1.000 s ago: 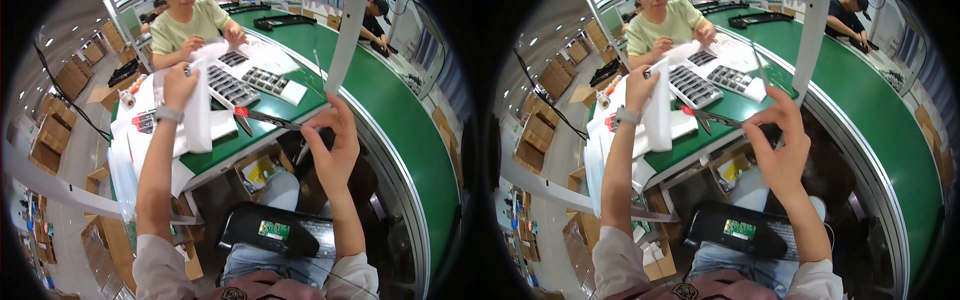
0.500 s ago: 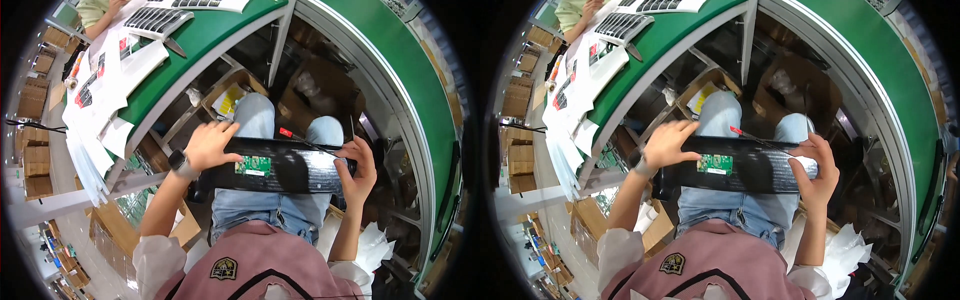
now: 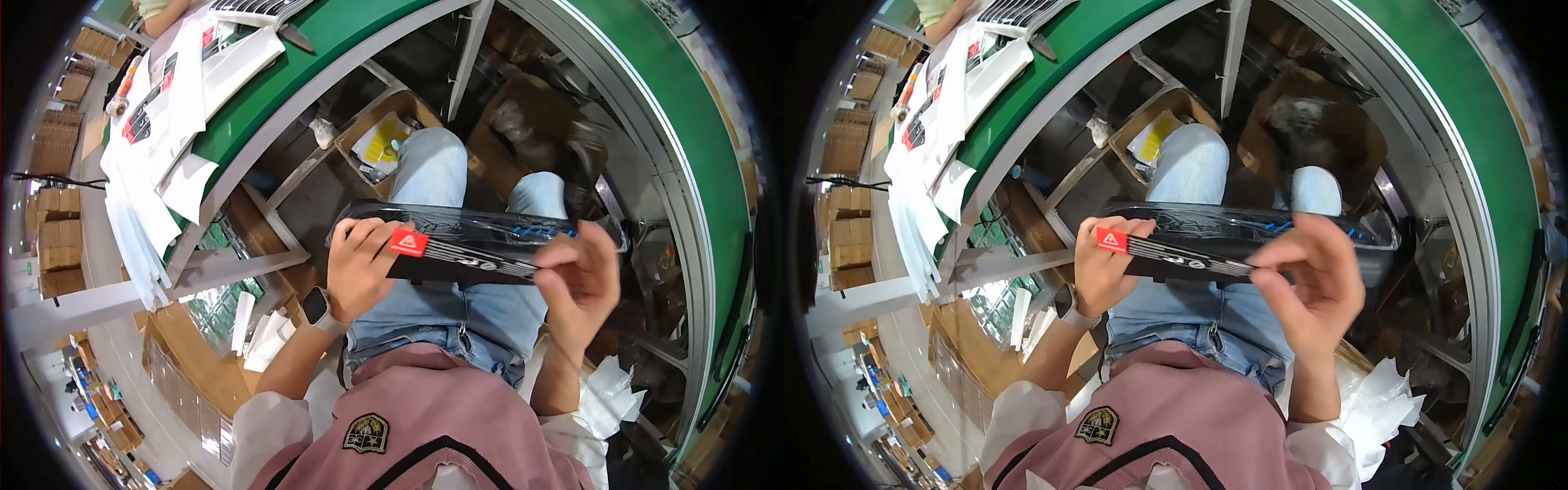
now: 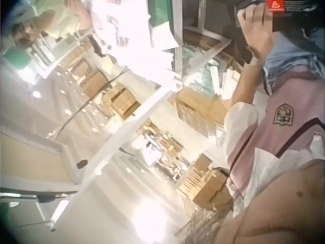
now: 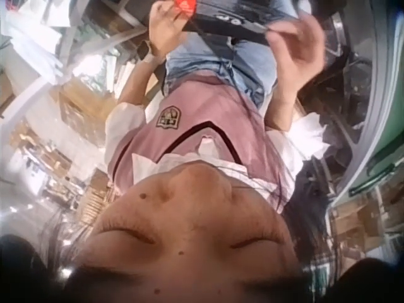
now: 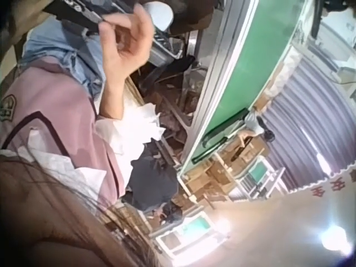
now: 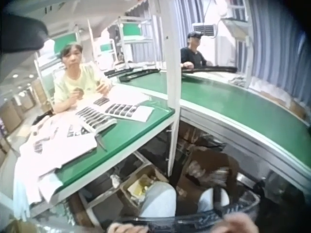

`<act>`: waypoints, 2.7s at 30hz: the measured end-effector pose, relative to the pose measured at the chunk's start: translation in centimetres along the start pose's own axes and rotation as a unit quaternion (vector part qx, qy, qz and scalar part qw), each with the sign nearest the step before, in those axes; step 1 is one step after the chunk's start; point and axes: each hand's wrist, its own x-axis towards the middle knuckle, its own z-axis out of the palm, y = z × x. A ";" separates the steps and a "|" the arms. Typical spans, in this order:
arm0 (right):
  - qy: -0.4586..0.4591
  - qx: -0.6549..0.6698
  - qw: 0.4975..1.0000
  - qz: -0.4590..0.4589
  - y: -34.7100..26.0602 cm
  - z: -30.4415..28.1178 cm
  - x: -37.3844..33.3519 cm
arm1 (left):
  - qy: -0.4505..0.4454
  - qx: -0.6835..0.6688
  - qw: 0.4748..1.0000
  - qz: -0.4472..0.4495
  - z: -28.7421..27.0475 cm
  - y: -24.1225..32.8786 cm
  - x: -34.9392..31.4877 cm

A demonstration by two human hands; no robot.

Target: Manually applying identification and warning labels to manufactured plastic components on an assembly line.

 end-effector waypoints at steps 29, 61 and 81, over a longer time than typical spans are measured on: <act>-0.018 -0.224 0.962 0.154 5.2 5.6 4.4 | 0.099 -0.384 0.913 -0.090 -1.0 -6.9 4.7; -0.064 -0.297 0.948 0.089 5.8 5.6 4.7 | 0.077 -0.442 0.883 -0.137 0.6 -8.5 4.1; -0.038 -0.637 0.767 -0.062 3.7 -8.1 0.5 | 0.127 -0.388 0.904 -0.127 0.3 -8.9 3.3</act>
